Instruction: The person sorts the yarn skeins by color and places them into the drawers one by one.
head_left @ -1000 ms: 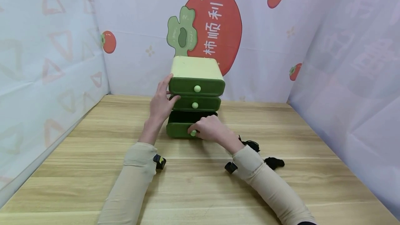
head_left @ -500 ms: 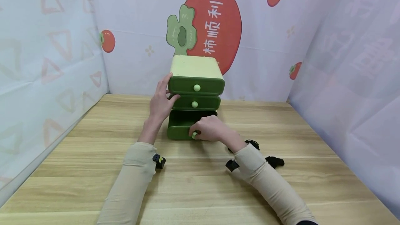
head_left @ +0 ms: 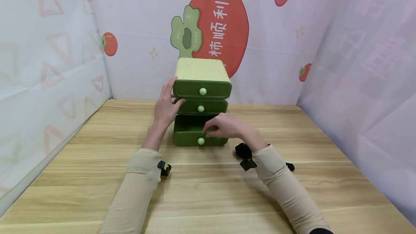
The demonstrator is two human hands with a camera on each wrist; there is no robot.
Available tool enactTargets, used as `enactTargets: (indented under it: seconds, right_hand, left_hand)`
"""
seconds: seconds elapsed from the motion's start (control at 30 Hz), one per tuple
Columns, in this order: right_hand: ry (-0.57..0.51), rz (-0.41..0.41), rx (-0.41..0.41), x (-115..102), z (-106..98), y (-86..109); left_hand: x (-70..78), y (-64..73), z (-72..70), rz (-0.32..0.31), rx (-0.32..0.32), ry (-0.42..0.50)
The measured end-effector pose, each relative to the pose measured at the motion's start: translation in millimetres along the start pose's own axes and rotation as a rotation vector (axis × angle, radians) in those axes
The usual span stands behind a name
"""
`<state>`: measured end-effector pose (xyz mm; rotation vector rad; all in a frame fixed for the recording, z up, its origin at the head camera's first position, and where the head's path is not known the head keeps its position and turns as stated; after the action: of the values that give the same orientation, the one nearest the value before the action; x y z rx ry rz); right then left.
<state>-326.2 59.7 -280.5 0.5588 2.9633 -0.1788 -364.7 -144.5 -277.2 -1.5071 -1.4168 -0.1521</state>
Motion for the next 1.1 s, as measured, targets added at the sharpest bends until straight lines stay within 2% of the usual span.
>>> enactTargets:
  seconds: [0.17,0.43,0.83,1.1]
  right_hand:
    - [-0.031,0.033,-0.029,3.6,-7.4,7.6]
    - [0.006,0.133,-0.015,12.4,-21.6,23.3]
    - [-0.133,0.188,-0.045,27.4,-25.4,48.9]
    - [-0.137,0.246,-0.048,32.9,-26.2,68.0]
  left_hand:
    - [1.0,-1.1,-0.6,0.005,0.007,-0.002]
    - [2.6,-1.4,-1.8,0.008,-0.001,0.006]
    - [1.1,1.1,0.0,-0.001,-0.013,0.0]
    - [1.0,1.7,0.6,-0.008,-0.016,0.008]
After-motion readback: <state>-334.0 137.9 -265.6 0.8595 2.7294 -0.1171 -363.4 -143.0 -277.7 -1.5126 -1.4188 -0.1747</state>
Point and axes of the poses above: each hand's wrist, its own y-axis away from the middle knuckle, its own z-axis out of the palm, x = y × z, the point moved 5 cm from there along -y, towards the middle knuckle, and after that the axes turned 11 degrees about -z, right-handed, at the moved point
